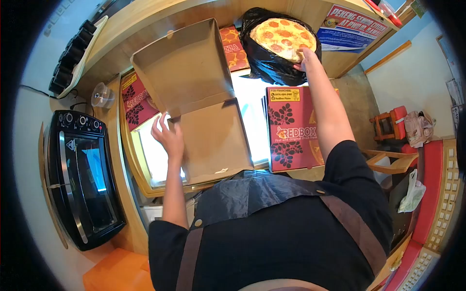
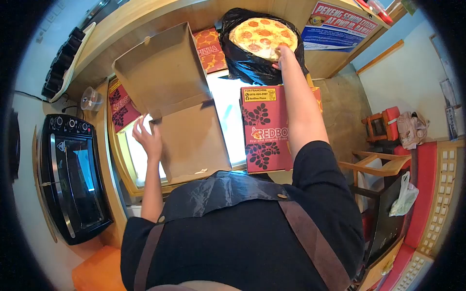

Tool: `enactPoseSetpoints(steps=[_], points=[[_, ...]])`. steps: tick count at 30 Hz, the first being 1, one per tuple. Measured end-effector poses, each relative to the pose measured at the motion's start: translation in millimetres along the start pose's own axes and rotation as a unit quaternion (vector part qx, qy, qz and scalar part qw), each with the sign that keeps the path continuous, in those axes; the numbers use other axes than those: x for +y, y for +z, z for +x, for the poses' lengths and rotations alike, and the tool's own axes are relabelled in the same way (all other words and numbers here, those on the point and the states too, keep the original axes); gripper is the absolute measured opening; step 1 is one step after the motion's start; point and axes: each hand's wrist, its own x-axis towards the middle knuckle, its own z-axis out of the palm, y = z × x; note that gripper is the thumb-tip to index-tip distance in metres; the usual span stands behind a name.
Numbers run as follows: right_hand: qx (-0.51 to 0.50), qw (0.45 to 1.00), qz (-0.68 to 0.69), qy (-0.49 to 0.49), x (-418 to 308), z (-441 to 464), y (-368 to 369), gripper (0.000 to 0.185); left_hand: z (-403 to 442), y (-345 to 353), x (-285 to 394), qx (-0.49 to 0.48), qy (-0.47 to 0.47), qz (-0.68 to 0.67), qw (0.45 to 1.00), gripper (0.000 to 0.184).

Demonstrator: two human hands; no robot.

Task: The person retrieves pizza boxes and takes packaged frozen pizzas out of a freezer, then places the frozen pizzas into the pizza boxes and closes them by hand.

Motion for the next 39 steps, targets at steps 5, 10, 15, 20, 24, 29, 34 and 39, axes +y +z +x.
enactPoseSetpoints(steps=[5,10,15,20,24,29,34,39], points=[[0.009,0.999,-0.022,-0.041,0.2,11.1,0.4,0.034,-71.1,3.3,-35.8,-0.147,-0.235,-0.128,0.952,0.06],[0.052,0.997,0.046,-0.031,-8.4,1.6,6.3,0.034,-85.6,8.4,-30.3,-0.184,-0.172,-0.116,0.961,0.064],[-0.013,0.999,0.033,-0.025,-35.6,-25.7,18.8,0.037,-86.9,13.0,-12.0,-0.202,-0.176,-0.089,0.959,0.066],[-0.089,0.979,0.158,-0.091,-51.3,-20.6,35.9,0.047,-80.2,3.8,-14.7,-0.247,-0.197,-0.083,0.945,0.064],[-0.087,0.959,0.174,-0.208,-52.9,-42.8,42.8,0.041,-78.2,0.1,-15.2,-0.164,-0.197,-0.096,0.962,0.061],[-0.208,0.907,0.203,-0.304,-22.1,-103.6,9.3,0.038,-56.2,-17.1,-3.8,-0.057,-0.158,-0.12,0.979,0.053],[-0.344,0.877,0.173,-0.289,22.1,-189.5,-19.0,0.041,-13.9,-20.7,34.1,-0.144,-0.234,-0.479,0.833,0.046],[-0.453,0.863,0.06,-0.216,89.1,-229.0,-3.7,0.049,-11.2,-39.7,53.0,-0.289,-0.345,-0.762,0.466,0.051]])
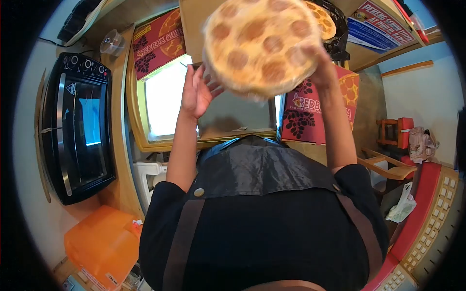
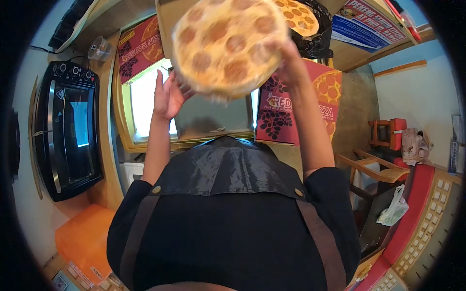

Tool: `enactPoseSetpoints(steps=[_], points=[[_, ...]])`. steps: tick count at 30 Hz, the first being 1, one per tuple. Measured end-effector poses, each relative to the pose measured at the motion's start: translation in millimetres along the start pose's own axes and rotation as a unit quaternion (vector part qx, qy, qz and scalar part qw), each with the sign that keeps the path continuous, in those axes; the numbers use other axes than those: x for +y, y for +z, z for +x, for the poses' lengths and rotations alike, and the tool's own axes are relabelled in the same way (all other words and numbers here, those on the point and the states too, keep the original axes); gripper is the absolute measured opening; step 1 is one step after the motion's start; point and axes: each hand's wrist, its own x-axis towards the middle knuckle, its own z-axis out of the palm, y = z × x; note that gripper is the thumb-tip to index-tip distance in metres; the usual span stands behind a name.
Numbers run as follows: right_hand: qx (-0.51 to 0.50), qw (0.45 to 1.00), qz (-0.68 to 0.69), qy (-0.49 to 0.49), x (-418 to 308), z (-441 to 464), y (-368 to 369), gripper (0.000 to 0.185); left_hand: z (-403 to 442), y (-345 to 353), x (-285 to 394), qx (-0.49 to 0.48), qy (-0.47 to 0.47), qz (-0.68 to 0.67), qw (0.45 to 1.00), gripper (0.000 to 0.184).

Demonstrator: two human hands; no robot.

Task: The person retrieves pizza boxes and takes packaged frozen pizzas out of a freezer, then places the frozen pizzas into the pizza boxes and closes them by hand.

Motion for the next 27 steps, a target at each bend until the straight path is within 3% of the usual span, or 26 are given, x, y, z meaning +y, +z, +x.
enactPoseSetpoints(steps=[1,2,4,5,6,7,10,13,14,16,18,19,22,27], points=[[-0.027,0.999,-0.009,0.044,20.7,-2.3,-2.2,0.055,-4.8,2.3,0.5,-0.047,-0.023,-0.062,0.997,0.053],[-0.028,0.995,-0.064,0.066,40.9,-7.4,1.3,0.058,-6.0,-7.4,-3.8,0.002,0.014,-0.013,1.0,0.054],[-0.021,0.992,-0.013,0.122,77.1,-26.9,22.4,0.051,-6.2,-41.0,-22.6,0.1,0.092,0.082,0.987,0.055],[0.06,0.983,-0.022,0.174,106.9,-33.1,19.9,0.047,-10.5,-46.5,-26.9,0.136,0.111,0.123,0.977,0.053],[0.096,0.981,-0.054,0.158,125.9,-40.6,28.0,0.044,-12.3,-55.9,-30.7,0.143,0.114,0.152,0.971,0.051],[0.117,0.981,-0.038,0.147,137.9,-49.9,41.5,0.045,-14.9,-67.9,-33.8,0.152,0.118,0.181,0.964,0.05],[0.151,0.951,-0.046,0.265,170.1,-55.8,26.2,0.057,-18.4,-86.2,-45.8,0.142,0.151,0.227,0.952,0.052],[0.211,0.938,-0.148,0.232,162.2,-61.7,41.4,0.07,-17.1,-90.0,-51.5,0.121,0.157,0.323,0.925,0.05],[0.168,0.937,-0.277,0.128,166.3,-60.3,40.1,0.079,-15.8,-89.1,-52.1,0.11,0.152,0.338,0.922,0.051],[0.096,0.854,-0.507,-0.067,138.1,-56.4,59.0,0.091,-7.6,-89.8,-53.4,0.092,0.134,0.376,0.912,0.057],[0.097,0.839,-0.531,-0.069,124.8,-24.9,56.0,0.09,0.6,-102.3,-56.1,0.08,0.109,0.425,0.895,0.066],[0.097,0.832,-0.542,-0.069,122.3,-1.8,52.3,0.09,6.3,-110.3,-61.8,0.126,0.13,0.52,0.835,0.068],[0.183,0.839,-0.506,-0.082,116.4,71.8,13.2,0.091,6.1,-80.6,-57.9,0.158,0.175,0.616,0.751,0.066],[0.295,0.86,-0.417,-0.005,82.9,144.7,-22.9,0.095,1.9,-64.1,-57.6,0.211,0.237,0.715,0.623,0.058]])
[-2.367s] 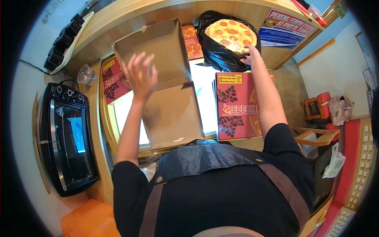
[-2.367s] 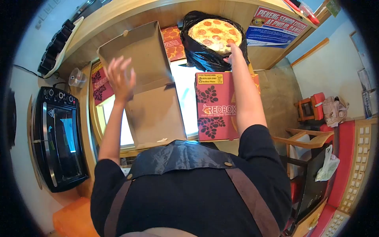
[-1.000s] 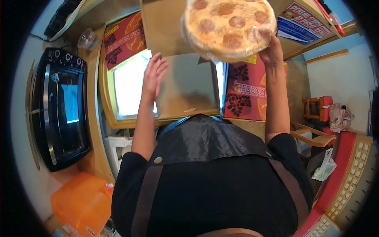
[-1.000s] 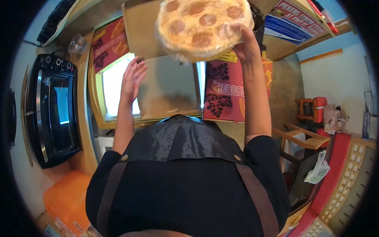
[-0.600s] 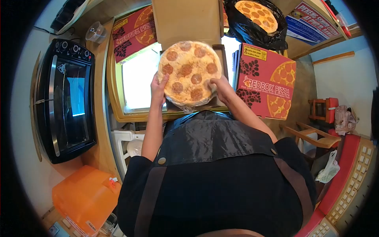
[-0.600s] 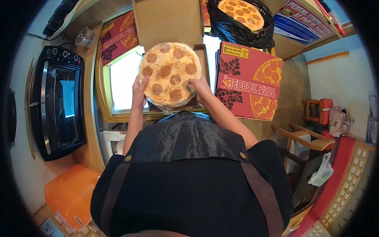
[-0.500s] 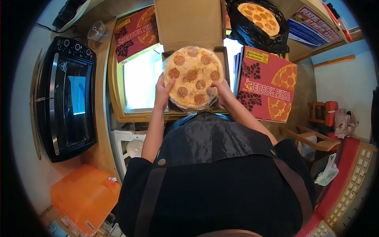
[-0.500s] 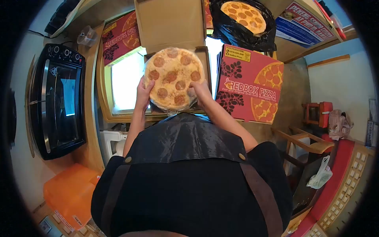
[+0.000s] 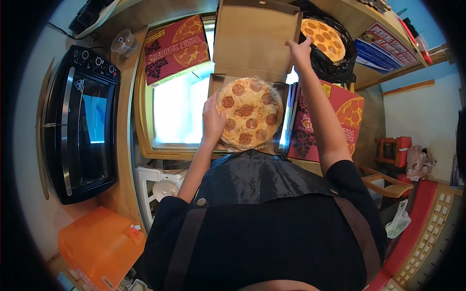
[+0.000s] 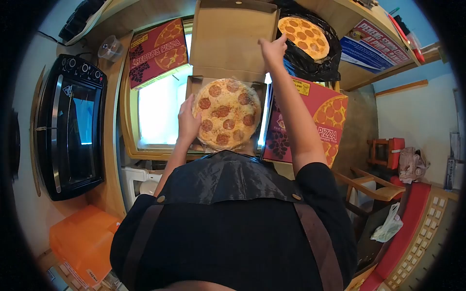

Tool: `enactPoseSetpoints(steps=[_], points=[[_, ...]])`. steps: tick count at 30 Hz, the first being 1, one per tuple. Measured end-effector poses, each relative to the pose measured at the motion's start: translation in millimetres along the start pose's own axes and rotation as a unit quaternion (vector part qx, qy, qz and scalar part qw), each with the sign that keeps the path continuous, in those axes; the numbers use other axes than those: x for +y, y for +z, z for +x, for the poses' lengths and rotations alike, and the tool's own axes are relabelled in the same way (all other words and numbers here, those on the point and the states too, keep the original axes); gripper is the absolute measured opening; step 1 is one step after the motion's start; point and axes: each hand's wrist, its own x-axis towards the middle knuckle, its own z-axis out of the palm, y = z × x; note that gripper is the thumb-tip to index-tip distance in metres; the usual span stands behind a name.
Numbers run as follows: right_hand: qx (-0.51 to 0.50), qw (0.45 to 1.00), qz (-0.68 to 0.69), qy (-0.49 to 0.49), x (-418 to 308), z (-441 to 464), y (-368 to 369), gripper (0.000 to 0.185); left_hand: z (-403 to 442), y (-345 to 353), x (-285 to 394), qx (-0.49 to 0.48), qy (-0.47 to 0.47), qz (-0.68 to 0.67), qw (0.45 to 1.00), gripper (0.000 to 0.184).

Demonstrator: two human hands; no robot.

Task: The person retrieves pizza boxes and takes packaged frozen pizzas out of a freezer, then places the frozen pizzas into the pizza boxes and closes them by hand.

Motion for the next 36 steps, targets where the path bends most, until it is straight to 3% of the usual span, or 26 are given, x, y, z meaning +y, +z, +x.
enactPoseSetpoints(steps=[3,5,7,9,11,12,15,16,18,19,20,21,23,25,26,27,28,30,32,35,36], points=[[-0.079,0.981,0.128,0.126,-0.5,23.4,0.1,0.086,34.0,-17.8,6.6,-0.001,-0.016,-0.011,1.0,0.055],[-0.155,0.943,0.206,0.211,16.8,54.1,9.7,0.08,73.6,-20.8,-5.5,0.056,0.002,0.009,0.998,0.054],[-0.213,0.934,0.222,0.182,25.3,61.7,13.1,0.069,119.8,-25.9,-9.2,0.074,0.047,-0.017,0.996,0.054],[-0.242,0.943,0.175,0.145,-12.6,31.4,-2.1,0.068,169.0,-4.5,-34.7,0.08,0.044,-0.162,0.983,0.051],[-0.241,0.941,0.195,0.138,-53.3,-16.0,-13.9,0.065,187.8,-27.5,-5.8,-0.006,-0.018,-0.167,0.986,0.048],[-0.242,0.939,0.207,0.133,-62.3,-28.5,-16.5,0.066,197.3,-28.2,-5.5,0.014,-0.083,-0.137,0.987,0.048],[-0.302,0.9,0.303,0.082,-37.6,-26.1,-26.5,0.081,189.1,-40.2,-7.6,-0.044,-0.003,-0.26,0.965,0.046],[-0.308,0.888,0.336,0.067,-47.3,-47.6,-37.5,0.09,167.3,-59.1,16.4,-0.053,-0.001,-0.131,0.99,0.04],[-0.313,0.865,0.387,0.063,-42.3,-73.0,-58.3,0.087,134.1,-64.2,-4.0,-0.08,-0.025,0.004,0.996,0.029],[-0.316,0.853,0.411,0.062,-39.4,-86.3,-68.9,0.086,97.6,-76.1,22.8,-0.022,-0.016,-0.014,1.0,0.022],[-0.329,0.862,0.383,0.05,-43.1,-103.9,-81.5,0.086,73.7,-87.3,18.3,-0.046,0.076,-0.037,0.995,0.017],[-0.34,0.87,0.355,0.037,-45.2,-120.5,-92.9,0.087,63.5,-85.8,-21.1,-0.096,0.145,0.148,0.973,0.032],[-0.363,0.874,0.322,0.017,-30.7,-145.6,-107.0,0.077,24.7,-104.8,31.2,-0.069,0.074,-0.167,0.981,0.055],[-0.426,0.894,0.123,-0.061,-29.8,-171.3,-119.8,0.085,3.4,-118.6,40.8,-0.164,-0.153,-0.361,0.905,0.073],[-0.423,0.9,0.089,-0.059,-19.2,-179.9,-121.6,0.092,-7.3,-119.7,36.2,-0.177,-0.066,-0.208,0.96,0.072],[-0.437,0.887,-0.01,-0.146,-18.1,-182.5,-122.9,0.091,-17.1,-117.1,34.1,-0.167,-0.035,-0.182,0.968,0.068],[-0.425,0.886,-0.054,-0.177,-11.7,-186.5,-123.1,0.09,-21.4,-118.3,15.6,-0.247,-0.065,-0.137,0.957,0.069],[-0.427,0.871,-0.112,-0.215,4.5,-195.8,-119.0,0.091,-28.4,-116.3,-7.8,-0.329,-0.105,-0.178,0.921,0.072],[-0.45,0.842,-0.156,-0.253,15.5,-208.6,-106.9,0.096,-38.8,-108.3,-20.9,-0.324,-0.129,-0.347,0.871,0.076],[-0.468,0.786,-0.275,-0.295,21.6,-225.3,-92.4,0.104,-37.9,-96.6,-34.9,-0.328,-0.177,-0.455,0.809,0.075],[-0.46,0.789,-0.286,-0.292,23.8,-226.6,-87.6,0.106,-37.0,-89.6,-35.8,-0.31,-0.176,-0.412,0.839,0.074]])
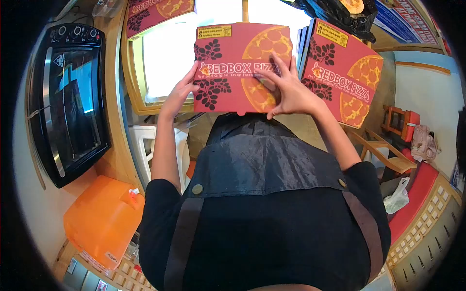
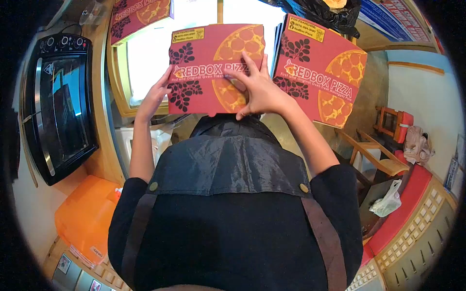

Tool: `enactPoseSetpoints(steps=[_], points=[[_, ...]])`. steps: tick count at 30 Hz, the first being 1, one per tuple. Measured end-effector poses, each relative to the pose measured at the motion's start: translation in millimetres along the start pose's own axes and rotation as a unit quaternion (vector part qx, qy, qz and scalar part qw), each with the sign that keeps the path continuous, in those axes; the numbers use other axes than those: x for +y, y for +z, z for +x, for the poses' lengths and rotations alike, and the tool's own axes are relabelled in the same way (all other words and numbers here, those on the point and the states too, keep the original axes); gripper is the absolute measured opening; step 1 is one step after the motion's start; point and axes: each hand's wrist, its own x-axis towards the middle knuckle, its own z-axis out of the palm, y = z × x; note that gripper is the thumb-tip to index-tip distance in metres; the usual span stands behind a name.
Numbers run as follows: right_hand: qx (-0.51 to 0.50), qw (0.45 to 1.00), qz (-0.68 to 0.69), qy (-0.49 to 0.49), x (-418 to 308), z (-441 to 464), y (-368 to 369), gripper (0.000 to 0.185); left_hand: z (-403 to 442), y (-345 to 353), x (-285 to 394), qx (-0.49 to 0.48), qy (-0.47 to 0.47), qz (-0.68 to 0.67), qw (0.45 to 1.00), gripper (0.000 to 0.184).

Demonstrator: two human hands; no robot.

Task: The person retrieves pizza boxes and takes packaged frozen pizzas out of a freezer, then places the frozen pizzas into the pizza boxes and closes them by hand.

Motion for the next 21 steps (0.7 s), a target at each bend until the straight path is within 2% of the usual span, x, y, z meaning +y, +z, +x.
enactPoseSetpoints(steps=[2,4,6,9,10,13,14,17,21], points=[[0.006,1.0,-0.017,0.021,8.3,12.0,12.3,0.108,13.0,7.4,-10.0,0.062,-0.001,0.09,0.994,0.073],[0.044,0.998,-0.035,0.018,17.4,30.3,28.6,0.108,24.9,0.1,-14.0,0.094,0.026,0.104,0.99,0.073],[0.054,0.997,-0.041,0.038,16.8,45.4,38.5,0.106,45.0,-18.1,-31.9,0.115,0.089,0.172,0.974,0.075],[-0.016,0.987,-0.123,0.101,-11.0,48.4,39.5,0.104,39.3,-0.1,-36.0,0.153,0.141,0.421,0.883,0.085],[-0.005,0.982,-0.156,0.106,-8.6,46.4,50.7,0.104,33.0,6.3,-36.9,0.151,0.098,0.5,0.847,0.104],[0.052,0.979,-0.184,0.066,-2.9,35.5,64.8,0.104,13.4,20.8,-35.0,0.12,0.098,0.519,0.841,0.114],[0.063,0.978,-0.192,0.061,-3.4,33.2,68.4,0.103,12.4,20.2,-41.9,0.115,0.113,0.479,0.863,0.124],[0.089,0.949,-0.29,0.083,9.2,34.0,101.4,0.102,7.5,24.4,-51.7,0.095,0.145,0.478,0.861,0.126],[-0.013,0.973,-0.213,0.093,6.7,33.4,82.4,0.088,4.8,28.6,-61.1,0.131,0.12,0.525,0.832,0.123]])
